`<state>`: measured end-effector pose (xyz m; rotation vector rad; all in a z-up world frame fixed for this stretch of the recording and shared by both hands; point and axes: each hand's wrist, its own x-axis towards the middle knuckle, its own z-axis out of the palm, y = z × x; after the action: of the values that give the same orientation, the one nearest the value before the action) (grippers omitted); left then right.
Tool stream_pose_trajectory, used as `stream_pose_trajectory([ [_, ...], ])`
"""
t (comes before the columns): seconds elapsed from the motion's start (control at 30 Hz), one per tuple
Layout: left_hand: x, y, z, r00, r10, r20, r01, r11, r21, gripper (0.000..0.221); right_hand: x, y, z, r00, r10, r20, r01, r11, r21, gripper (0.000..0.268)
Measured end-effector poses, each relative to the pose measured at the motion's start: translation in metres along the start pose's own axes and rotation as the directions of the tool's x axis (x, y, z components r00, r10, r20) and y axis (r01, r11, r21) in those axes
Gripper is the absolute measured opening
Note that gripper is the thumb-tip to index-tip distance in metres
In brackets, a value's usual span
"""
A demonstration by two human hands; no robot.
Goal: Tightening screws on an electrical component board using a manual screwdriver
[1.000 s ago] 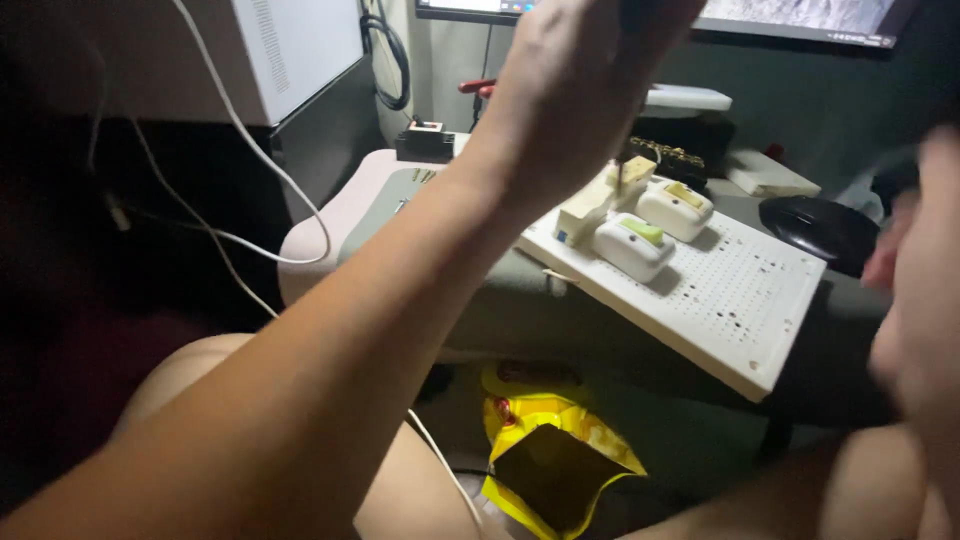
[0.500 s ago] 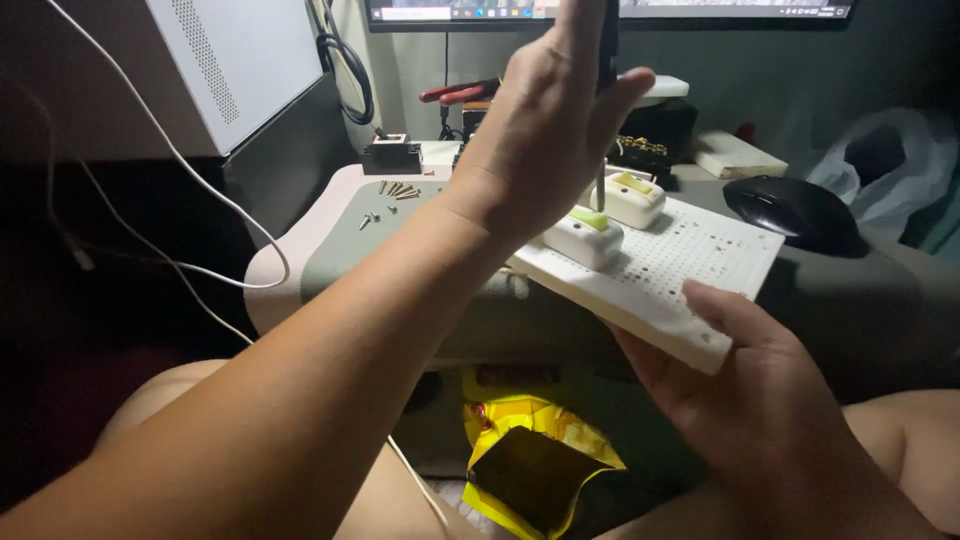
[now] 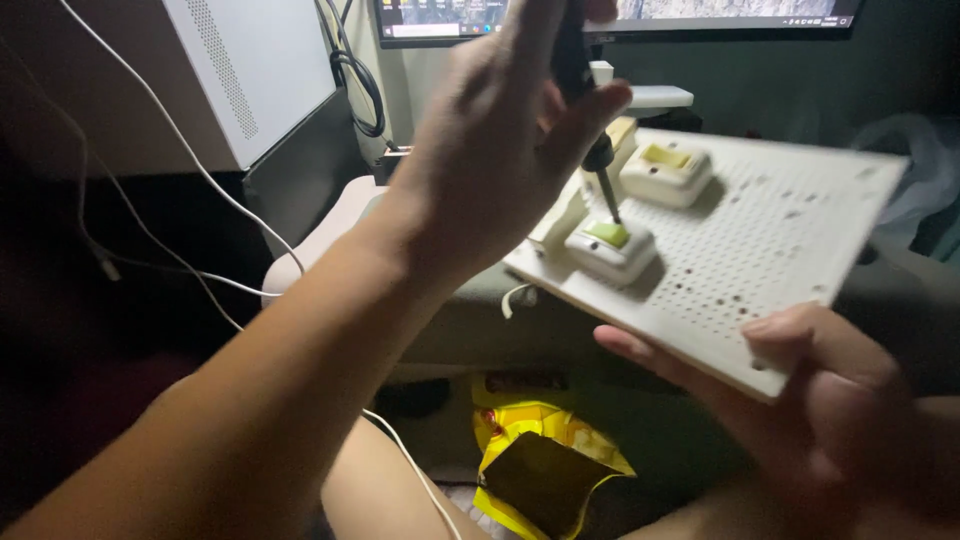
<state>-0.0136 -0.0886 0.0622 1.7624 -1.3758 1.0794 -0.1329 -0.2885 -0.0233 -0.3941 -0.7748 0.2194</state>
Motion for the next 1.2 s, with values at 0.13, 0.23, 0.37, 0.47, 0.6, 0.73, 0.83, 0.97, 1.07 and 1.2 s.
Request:
stream_pose_trajectory([
  [0.13, 0.007, 0.036, -0.036, 0.998, 0.058, -0.017, -0.056, 0.993, 0.100, 0.035, -0.015, 0.019, 0.036, 0.901, -0.410, 0.145, 0.042, -0.249, -0.967, 0.030],
  [0.23, -0.002, 0.045, -0.043, 0.990, -0.016, 0.141, 0.002, 0.995, 0.101, 0.017, 0.006, -0.014, 0.012, 0.995, -0.101, 0.009, 0.099, 0.987, 0.123, 0.088],
  [0.37, -0.018, 0.049, -0.037, 0.928, -0.292, 0.231, 0.268, 0.955, 0.128, 0.014, -0.001, -0.023, -0.001, 0.997, -0.039, -0.061, 0.034, 0.997, -0.069, 0.074],
  [0.47, -0.017, 0.056, -0.036, 0.808, -0.494, 0.321, 0.453, 0.869, 0.199, 0.011, -0.004, -0.028, -0.008, 0.980, -0.125, -0.157, 0.076, 0.956, -0.284, 0.074],
  [0.6, -0.008, 0.062, -0.038, 0.715, -0.606, 0.348, 0.527, 0.795, 0.302, 0.010, 0.010, -0.024, 0.009, 0.912, -0.276, -0.303, 0.034, 0.787, -0.616, 0.080],
  [0.73, -0.005, 0.061, -0.039, 0.734, -0.552, 0.396, 0.480, 0.834, 0.273, 0.015, 0.037, -0.012, 0.045, 0.795, -0.371, -0.480, -0.281, 0.476, -0.833, 0.087],
  [0.83, 0.000, 0.063, -0.041, 0.698, -0.575, 0.425, 0.470, 0.817, 0.334, 0.018, 0.032, -0.014, 0.037, 0.545, -0.314, -0.777, -0.506, 0.616, -0.604, 0.075],
  [0.97, 0.001, 0.059, -0.040, 0.807, -0.374, 0.457, 0.260, 0.920, 0.294, 0.020, 0.007, -0.029, -0.004, 0.988, -0.087, -0.129, 0.024, 0.904, -0.427, 0.080],
  [1.07, 0.001, 0.054, -0.037, 0.855, -0.241, 0.459, 0.130, 0.957, 0.261, 0.023, 0.004, -0.028, -0.008, 0.996, -0.058, -0.070, 0.045, 0.984, -0.172, 0.079],
  [1.2, 0.003, 0.049, -0.035, 0.823, -0.337, 0.458, 0.256, 0.939, 0.232, 0.021, 0.002, -0.030, -0.011, 0.997, -0.050, -0.054, 0.044, 0.992, -0.118, 0.076],
])
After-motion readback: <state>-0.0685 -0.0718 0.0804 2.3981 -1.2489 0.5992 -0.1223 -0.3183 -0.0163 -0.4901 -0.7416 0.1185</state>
